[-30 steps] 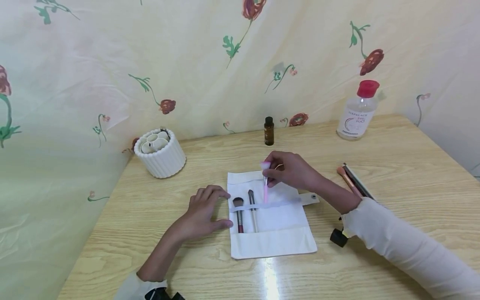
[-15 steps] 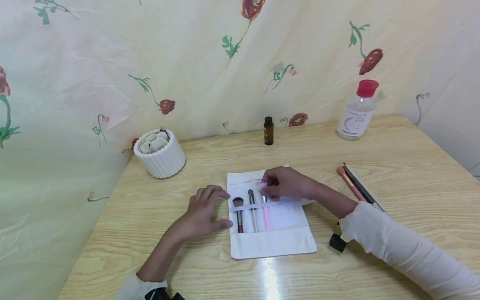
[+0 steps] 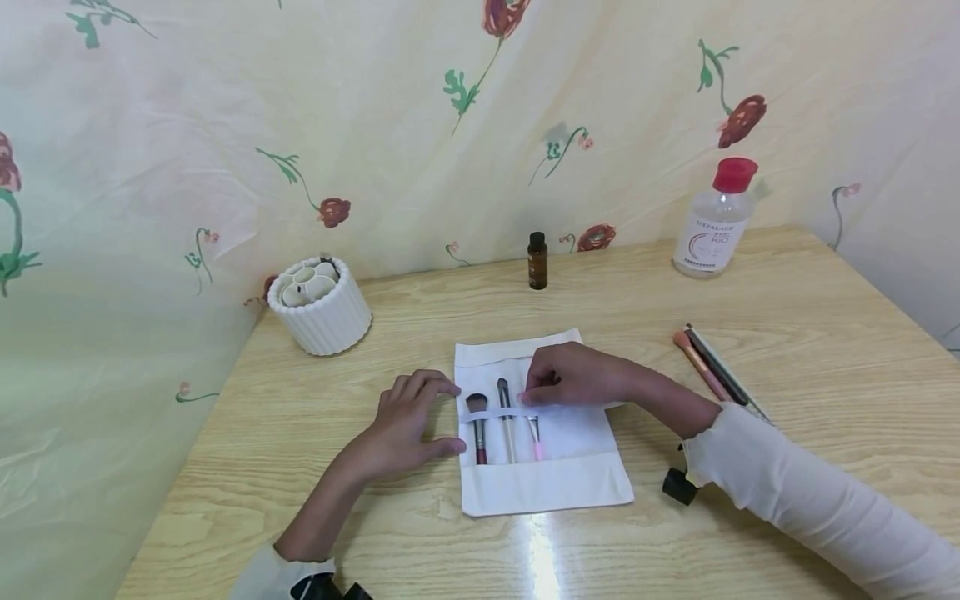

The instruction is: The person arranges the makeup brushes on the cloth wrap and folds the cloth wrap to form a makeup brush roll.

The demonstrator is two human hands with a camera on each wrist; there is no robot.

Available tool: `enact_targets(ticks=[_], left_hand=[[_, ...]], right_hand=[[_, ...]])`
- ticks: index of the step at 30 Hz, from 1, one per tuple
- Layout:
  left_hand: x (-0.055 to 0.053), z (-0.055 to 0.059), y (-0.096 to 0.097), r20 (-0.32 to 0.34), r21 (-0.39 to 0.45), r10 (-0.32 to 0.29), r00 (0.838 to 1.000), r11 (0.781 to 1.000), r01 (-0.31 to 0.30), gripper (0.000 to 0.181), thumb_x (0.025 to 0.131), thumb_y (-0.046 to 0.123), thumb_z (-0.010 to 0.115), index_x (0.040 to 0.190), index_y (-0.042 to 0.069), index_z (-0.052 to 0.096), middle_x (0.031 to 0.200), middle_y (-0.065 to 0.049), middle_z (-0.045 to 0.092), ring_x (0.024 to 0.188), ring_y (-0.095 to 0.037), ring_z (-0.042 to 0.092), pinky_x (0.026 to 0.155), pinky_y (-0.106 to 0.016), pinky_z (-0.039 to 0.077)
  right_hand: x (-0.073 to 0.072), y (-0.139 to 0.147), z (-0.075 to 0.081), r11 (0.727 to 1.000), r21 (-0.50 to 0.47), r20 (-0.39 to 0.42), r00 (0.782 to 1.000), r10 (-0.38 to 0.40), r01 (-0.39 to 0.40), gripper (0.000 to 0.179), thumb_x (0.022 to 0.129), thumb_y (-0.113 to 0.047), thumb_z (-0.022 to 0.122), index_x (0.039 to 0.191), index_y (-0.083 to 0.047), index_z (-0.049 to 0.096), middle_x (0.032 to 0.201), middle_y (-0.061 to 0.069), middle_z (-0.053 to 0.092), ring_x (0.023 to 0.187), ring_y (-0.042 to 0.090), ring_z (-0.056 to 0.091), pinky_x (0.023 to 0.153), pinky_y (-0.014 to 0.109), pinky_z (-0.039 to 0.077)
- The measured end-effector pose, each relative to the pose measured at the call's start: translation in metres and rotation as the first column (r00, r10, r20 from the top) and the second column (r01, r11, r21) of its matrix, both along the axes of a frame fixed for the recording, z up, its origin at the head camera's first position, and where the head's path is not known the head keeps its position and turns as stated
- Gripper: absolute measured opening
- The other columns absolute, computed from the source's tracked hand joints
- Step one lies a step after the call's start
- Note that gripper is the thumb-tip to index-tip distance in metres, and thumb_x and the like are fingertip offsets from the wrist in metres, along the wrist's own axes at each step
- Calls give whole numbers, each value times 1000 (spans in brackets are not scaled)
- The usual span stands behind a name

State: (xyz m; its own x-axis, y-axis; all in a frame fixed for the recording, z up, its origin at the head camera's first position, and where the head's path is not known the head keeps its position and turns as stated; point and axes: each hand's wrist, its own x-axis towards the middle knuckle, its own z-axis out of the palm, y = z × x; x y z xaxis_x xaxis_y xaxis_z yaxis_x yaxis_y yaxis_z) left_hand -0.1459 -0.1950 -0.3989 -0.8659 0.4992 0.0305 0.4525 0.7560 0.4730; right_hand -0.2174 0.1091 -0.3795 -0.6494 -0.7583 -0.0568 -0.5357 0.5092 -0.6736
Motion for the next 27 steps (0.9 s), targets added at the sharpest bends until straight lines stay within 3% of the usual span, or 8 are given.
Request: enact_targets(ticks=[8,11,15,20,24,27], left_hand=[[1,1,0,4,-3,3,1000,1000,-3,69,82,44,81,138,17,51,143,1,38,125,-24,33,99,-49,27],[1,1,0,9,-6,3,1000,1000,-3,69,82,44,82,138,17,51,143,2,37,126,-24,33,100,-49,27],[2,1,-1,13,-2,0,1000,1000,0,69,83,44,81,138,17,51,143,2,37,127,-24,33,100,-49,27],[1,1,-1,6,1,-5,1000,1000,5,69,83,45,81,138,17,51,143,2,37,126,-24,32,100,-50,27],[0,1,-1,12,-4,-4,1000,1000,4,69,82,46,80,138,17,51,144,2,37,129,-24,31,100,-50,27],[0,0,-2,23,-8,-2,1000,1000,2,69,83,47,80,139,18,50,145,2,36,132,-24,29,102,-50,26]], right_hand=[[7,5,8,999,42,-148,989,19,-13,13,97,-20,69,105,-17,78,92,-11,62,82,7,56,72,28,49],[12,9,13,998,47,-182,983,-28,37,12,97,-18,68,106,-15,75,94,-10,63,82,7,57,73,29,50],[16,20,25,982,75,-201,968,-153,171,11,98,-18,67,106,-13,72,90,-8,65,78,10,58,71,32,50],[13,48,44,922,165,-246,920,-306,351,15,98,-22,67,108,-11,71,88,-2,67,76,14,60,66,34,52],[10,77,55,859,246,-283,881,-378,448,20,97,-25,67,107,-8,70,92,2,69,77,17,61,67,38,53],[7,98,59,807,323,-300,862,-408,495,23,96,-26,68,105,-4,69,86,3,68,70,18,58,61,38,50]])
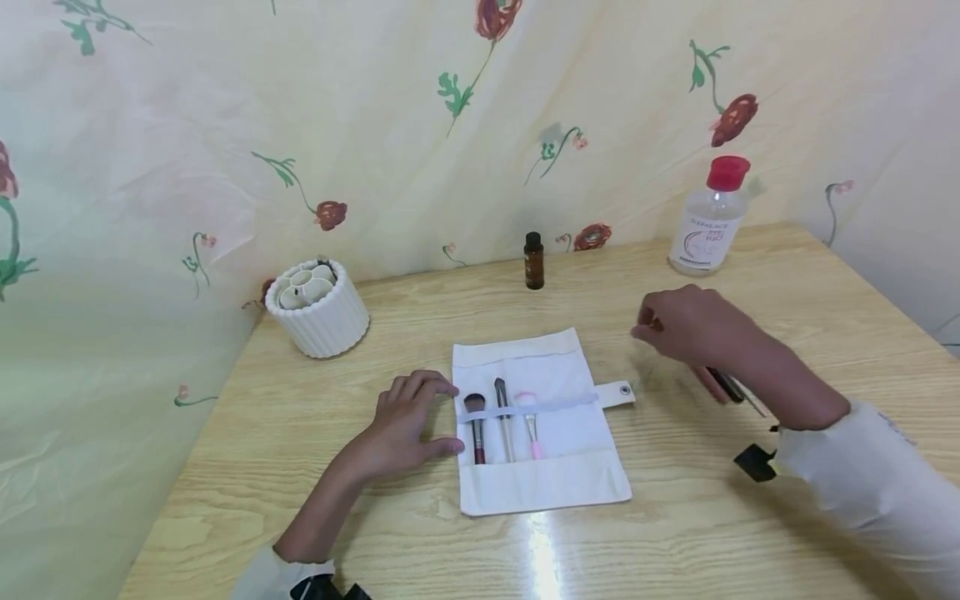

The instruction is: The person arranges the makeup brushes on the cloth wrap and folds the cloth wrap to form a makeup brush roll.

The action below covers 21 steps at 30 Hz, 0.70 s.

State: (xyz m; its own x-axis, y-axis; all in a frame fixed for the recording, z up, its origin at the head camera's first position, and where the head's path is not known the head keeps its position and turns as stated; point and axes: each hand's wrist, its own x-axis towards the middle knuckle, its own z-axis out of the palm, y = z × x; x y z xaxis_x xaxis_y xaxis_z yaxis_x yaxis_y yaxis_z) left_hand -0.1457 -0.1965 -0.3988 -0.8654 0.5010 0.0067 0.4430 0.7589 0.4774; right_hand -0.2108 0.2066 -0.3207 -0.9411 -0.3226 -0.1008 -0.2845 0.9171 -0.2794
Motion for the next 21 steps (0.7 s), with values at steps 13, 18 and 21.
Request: enact_targets(ticks=[13,18,21], left_hand=[[1,-1,0,7,5,3,1000,1000,-3,71,82,50,79,139,20,49,145,3,35,136,-24,27,102,-52,25],[0,-2,0,0,6,1,1000,1000,-1,70,83,49,79,139,20,49,145,3,35,136,-24,27,102,-51,26],[0,-1,0,4,5,-1,1000,1000,1,69,83,50,78,139,20,49,145,3,35,134,-23,27,102,-51,25]], right_hand=[[1,42,-16,990,131,68,996,-64,55,28,97,-26,63,75,-9,58,66,5,50,58,20,48,50,32,38],[-1,41,-20,992,110,96,993,-73,62,29,96,-24,63,71,-9,57,61,4,53,55,19,51,50,32,39],[-1,41,-22,993,98,123,989,-79,67,29,96,-24,64,71,-9,58,60,4,55,54,19,53,50,32,39]])
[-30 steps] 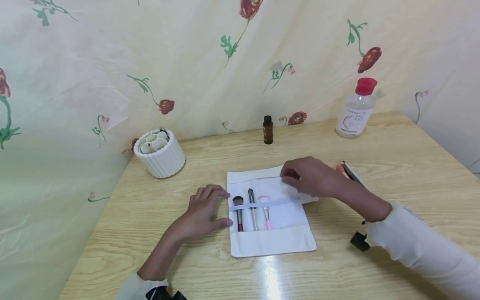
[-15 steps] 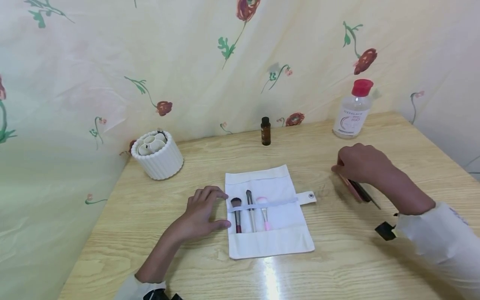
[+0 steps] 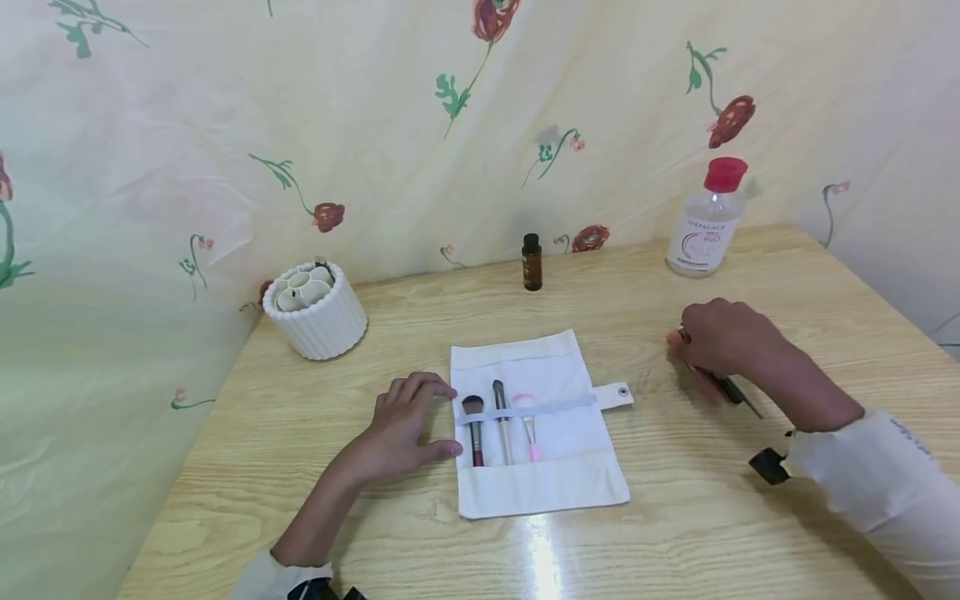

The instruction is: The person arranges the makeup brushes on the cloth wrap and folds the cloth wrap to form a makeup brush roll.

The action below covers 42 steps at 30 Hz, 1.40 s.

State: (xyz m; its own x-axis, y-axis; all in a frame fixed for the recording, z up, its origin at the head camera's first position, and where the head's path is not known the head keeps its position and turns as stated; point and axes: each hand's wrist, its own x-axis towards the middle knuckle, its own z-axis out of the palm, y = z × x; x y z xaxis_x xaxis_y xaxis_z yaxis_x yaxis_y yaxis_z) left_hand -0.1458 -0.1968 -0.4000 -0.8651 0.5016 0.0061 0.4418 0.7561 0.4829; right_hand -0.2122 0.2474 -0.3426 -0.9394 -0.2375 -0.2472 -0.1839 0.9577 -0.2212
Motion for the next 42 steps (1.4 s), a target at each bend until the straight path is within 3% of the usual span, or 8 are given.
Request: enact_targets(ticks=[8,16,20,23,27,30,38,42], left_hand=[[-1,1,-1,5,2,-1,1000,1000,1,69,84,48,78,139,19,49,144,4,34,133,-22,27,102,-49,25],[0,0,0,7,6,9,1000,1000,-9,68,83,47,79,139,19,50,144,4,35,130,-21,30,101,-49,25],[0,1,0,11,8,10,1000,1000,-10,69,83,46,80,139,19,50,144,4,35,130,-21,29,102,-49,25],[0,1,0,12,11,11,1000,1000,-11,69,83,47,80,139,20,50,145,4,35,133,-22,28,102,-49,25],[1,1,0,6,17,10,1000,1000,-10,70,82,47,81,138,20,50,145,3,36,137,-23,26,102,-51,25],[1,1,0,7,20,10,1000,1000,-10,69,82,47,80,138,20,50,145,3,36,136,-23,27,102,-51,25],[1,1,0,10,10,5,1000,1000,-5,69,84,46,79,140,20,49,144,5,35,128,-20,30,102,-48,24],[0,0,0,-3,16,0,1000,1000,0,69,83,46,80,139,19,49,144,5,36,127,-21,31,102,-48,25]], right_hand=[[-3,-6,-5,999,-29,62,998,17,-15,37,101,-29,57,71,-11,64,58,2,59,54,18,54,52,33,42],[-7,-23,8,989,-149,-31,999,-10,5,26,100,-24,56,93,-1,65,62,1,60,59,19,54,52,33,42],[-11,-29,10,960,-281,-69,998,-6,-14,26,101,-25,55,98,-1,63,69,1,65,63,16,61,56,35,46],[-14,-35,9,906,-422,-66,998,4,-31,25,102,-24,57,104,0,63,82,5,68,69,16,68,64,37,54],[-18,-47,4,791,-611,-30,1000,7,-24,31,102,-25,60,115,3,61,98,13,66,78,21,72,72,39,58],[-20,-58,1,718,-696,-8,1000,15,-16,36,101,-25,62,124,3,57,104,16,66,81,24,72,74,39,59],[-22,-90,-13,576,-817,68,994,84,8,39,99,-14,64,131,0,46,111,22,63,84,31,72,73,44,59],[-22,-104,-23,532,-847,75,990,118,1,39,98,-9,65,129,0,43,110,23,61,84,32,72,71,43,59]])
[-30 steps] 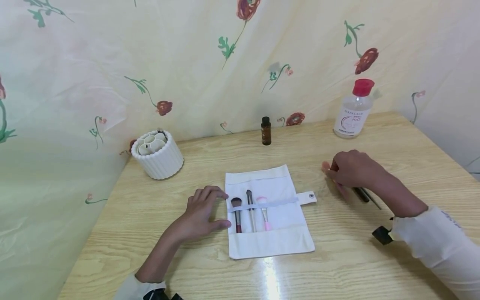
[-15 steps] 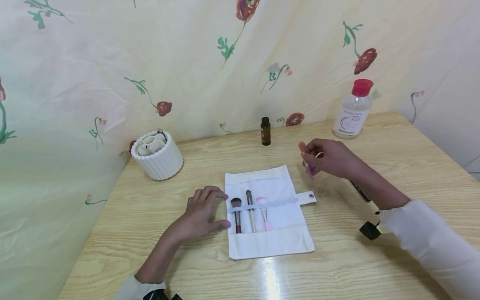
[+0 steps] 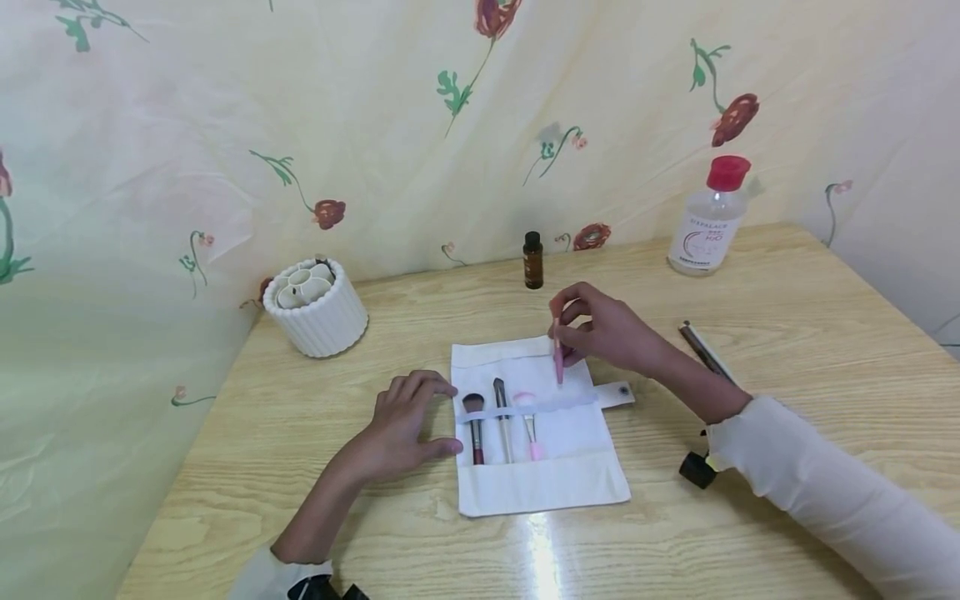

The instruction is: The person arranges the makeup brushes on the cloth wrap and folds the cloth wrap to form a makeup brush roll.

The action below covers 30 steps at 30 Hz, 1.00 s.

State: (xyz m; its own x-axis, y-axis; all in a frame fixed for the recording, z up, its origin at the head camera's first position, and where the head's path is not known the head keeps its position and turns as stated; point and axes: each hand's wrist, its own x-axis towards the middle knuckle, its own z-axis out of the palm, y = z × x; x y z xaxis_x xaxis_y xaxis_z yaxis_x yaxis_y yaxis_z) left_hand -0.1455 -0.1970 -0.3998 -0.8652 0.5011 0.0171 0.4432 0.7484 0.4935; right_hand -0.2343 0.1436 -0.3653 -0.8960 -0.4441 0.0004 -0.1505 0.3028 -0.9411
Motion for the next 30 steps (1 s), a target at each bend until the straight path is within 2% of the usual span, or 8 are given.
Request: enact_targets(ticks=[3,9,18,23,26,30], left_hand=[[0,0,0,-12,8,-3,1000,1000,3,69,82,46,80,138,19,50,143,4,37,126,-22,32,101,-50,26],[-1,-1,0,-18,9,-8,1000,1000,8,70,82,49,79,138,19,50,143,3,37,126,-23,33,101,-51,26],[0,1,0,-14,9,-3,1000,1000,3,70,82,48,80,138,18,51,144,2,38,126,-24,33,100,-51,27],[0,1,0,-7,14,-2,1000,1000,2,70,81,47,81,138,17,51,143,2,38,128,-24,33,100,-51,26],[0,1,1,-10,14,-1,1000,1000,2,70,81,46,81,137,16,52,142,1,38,128,-24,33,101,-51,26],[0,2,1,-11,10,-3,1000,1000,3,70,81,46,81,137,16,52,142,1,38,127,-24,33,101,-51,27]], right_hand=[[2,-9,-6,1000,11,-4,1000,12,-12,38,97,-8,66,128,-2,44,109,21,62,84,30,72,70,41,59],[7,-19,-14,997,62,41,998,46,-48,38,96,-6,67,128,-5,47,108,19,63,82,28,73,70,41,59],[12,-17,-15,977,140,59,986,153,-160,32,95,-8,68,122,2,56,108,17,59,85,25,70,75,36,58],[14,-15,-15,967,179,85,982,167,-180,24,94,-13,71,113,-2,61,104,13,62,84,23,70,74,36,57],[14,-13,-14,947,253,54,980,191,-199,17,94,-18,72,107,-7,66,98,7,66,84,20,68,74,35,55],[15,-11,-13,907,354,-1,969,246,-230,10,94,-23,73,99,-15,71,95,0,67,84,18,61,73,35,51]])
